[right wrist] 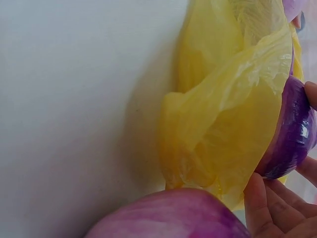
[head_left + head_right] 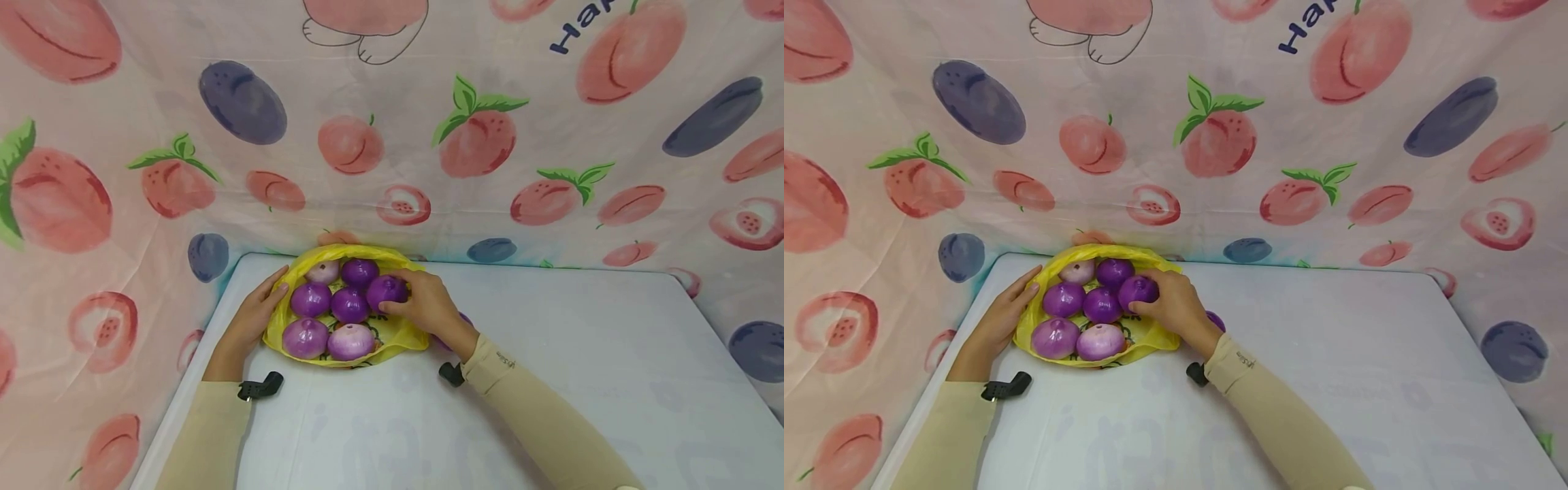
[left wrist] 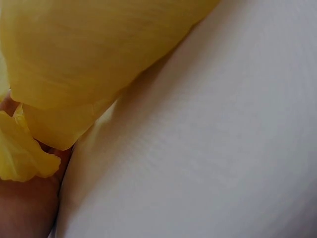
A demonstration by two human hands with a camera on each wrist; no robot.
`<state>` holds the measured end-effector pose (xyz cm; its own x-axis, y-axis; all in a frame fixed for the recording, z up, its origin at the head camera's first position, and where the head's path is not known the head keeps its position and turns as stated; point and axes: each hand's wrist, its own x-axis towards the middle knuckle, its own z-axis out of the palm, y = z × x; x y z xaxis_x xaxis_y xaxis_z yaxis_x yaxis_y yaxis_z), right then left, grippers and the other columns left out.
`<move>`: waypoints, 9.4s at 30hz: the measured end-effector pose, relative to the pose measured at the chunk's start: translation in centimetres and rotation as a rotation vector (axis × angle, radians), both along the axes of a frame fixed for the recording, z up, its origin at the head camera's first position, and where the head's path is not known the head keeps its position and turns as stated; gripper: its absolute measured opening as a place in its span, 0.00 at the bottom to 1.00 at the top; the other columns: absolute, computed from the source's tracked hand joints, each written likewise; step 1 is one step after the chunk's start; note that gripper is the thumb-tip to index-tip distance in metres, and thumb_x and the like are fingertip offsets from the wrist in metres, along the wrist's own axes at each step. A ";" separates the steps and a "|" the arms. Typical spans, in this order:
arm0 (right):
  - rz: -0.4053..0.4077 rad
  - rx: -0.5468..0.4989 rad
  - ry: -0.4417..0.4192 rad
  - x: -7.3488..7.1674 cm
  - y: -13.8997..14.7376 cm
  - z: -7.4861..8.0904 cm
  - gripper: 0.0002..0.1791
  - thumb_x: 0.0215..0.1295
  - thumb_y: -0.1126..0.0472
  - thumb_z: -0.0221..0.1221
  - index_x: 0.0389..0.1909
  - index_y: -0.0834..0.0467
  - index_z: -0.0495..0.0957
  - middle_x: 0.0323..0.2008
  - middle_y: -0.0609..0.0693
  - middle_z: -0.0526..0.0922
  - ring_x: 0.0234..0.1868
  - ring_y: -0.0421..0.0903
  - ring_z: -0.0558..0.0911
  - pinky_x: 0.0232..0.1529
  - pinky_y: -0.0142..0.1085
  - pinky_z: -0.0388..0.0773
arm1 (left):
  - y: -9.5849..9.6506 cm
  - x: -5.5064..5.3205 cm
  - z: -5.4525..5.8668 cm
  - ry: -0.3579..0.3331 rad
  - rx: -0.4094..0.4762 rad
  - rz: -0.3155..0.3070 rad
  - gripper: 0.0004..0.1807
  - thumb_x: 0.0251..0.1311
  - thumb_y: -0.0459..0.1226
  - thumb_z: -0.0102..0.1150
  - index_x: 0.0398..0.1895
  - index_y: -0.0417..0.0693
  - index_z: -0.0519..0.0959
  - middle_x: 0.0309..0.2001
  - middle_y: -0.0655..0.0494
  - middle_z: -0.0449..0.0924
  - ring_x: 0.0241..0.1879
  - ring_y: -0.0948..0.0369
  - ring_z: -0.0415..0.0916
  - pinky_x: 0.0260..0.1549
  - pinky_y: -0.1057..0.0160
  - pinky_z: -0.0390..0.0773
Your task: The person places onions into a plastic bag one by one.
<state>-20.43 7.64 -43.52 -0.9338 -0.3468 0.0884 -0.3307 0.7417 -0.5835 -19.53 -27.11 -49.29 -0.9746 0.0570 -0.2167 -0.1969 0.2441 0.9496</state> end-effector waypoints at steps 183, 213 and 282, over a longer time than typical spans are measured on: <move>-0.024 -0.026 -0.041 4.6 9.7 -0.4 0.28 0.57 0.44 0.74 0.57 0.51 0.83 0.51 0.52 0.88 0.43 0.50 0.87 0.43 0.41 0.88 | 0.0 0.1 -0.1 0.004 0.003 -0.002 0.38 0.69 0.64 0.51 0.80 0.74 0.56 0.84 0.58 0.45 0.83 0.52 0.41 0.79 0.44 0.51; 0.048 -0.138 -0.019 3.3 1.5 0.8 0.30 0.57 0.46 0.74 0.59 0.51 0.83 0.53 0.52 0.87 0.46 0.49 0.86 0.48 0.41 0.87 | 0.1 0.1 0.0 -0.004 0.008 0.001 0.38 0.69 0.65 0.50 0.80 0.75 0.55 0.84 0.59 0.45 0.82 0.52 0.43 0.79 0.45 0.53; 0.000 -0.090 -0.062 2.5 0.7 -0.9 0.29 0.59 0.43 0.72 0.58 0.52 0.84 0.54 0.53 0.87 0.49 0.53 0.87 0.53 0.45 0.85 | 0.0 0.2 0.2 -0.013 -0.026 0.034 0.38 0.70 0.63 0.51 0.81 0.74 0.54 0.84 0.59 0.44 0.83 0.51 0.40 0.78 0.44 0.53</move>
